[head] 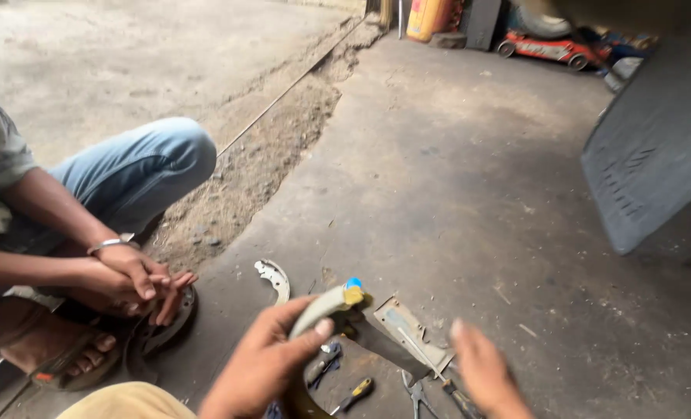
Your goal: The recorder is repairing or assembling drum brake components.
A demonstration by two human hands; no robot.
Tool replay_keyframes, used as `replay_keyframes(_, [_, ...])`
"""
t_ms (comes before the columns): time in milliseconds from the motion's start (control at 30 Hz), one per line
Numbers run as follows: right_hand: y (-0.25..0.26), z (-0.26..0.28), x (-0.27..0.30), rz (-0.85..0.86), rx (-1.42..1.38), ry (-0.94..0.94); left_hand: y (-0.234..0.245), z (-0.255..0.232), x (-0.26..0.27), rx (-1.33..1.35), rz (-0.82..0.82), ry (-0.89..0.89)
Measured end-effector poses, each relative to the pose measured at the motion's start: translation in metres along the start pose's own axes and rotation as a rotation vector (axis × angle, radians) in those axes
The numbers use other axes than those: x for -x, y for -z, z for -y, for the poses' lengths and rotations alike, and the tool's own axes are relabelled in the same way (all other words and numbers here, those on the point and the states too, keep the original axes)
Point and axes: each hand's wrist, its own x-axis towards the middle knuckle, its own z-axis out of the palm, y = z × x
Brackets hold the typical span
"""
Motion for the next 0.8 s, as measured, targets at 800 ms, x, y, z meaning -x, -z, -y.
replay_keyframes(800, [-0.071,0.102,0.103,0.279,0.032,0.317,0.0,0.05,-0.012,-0.494,-0.512,0.359])
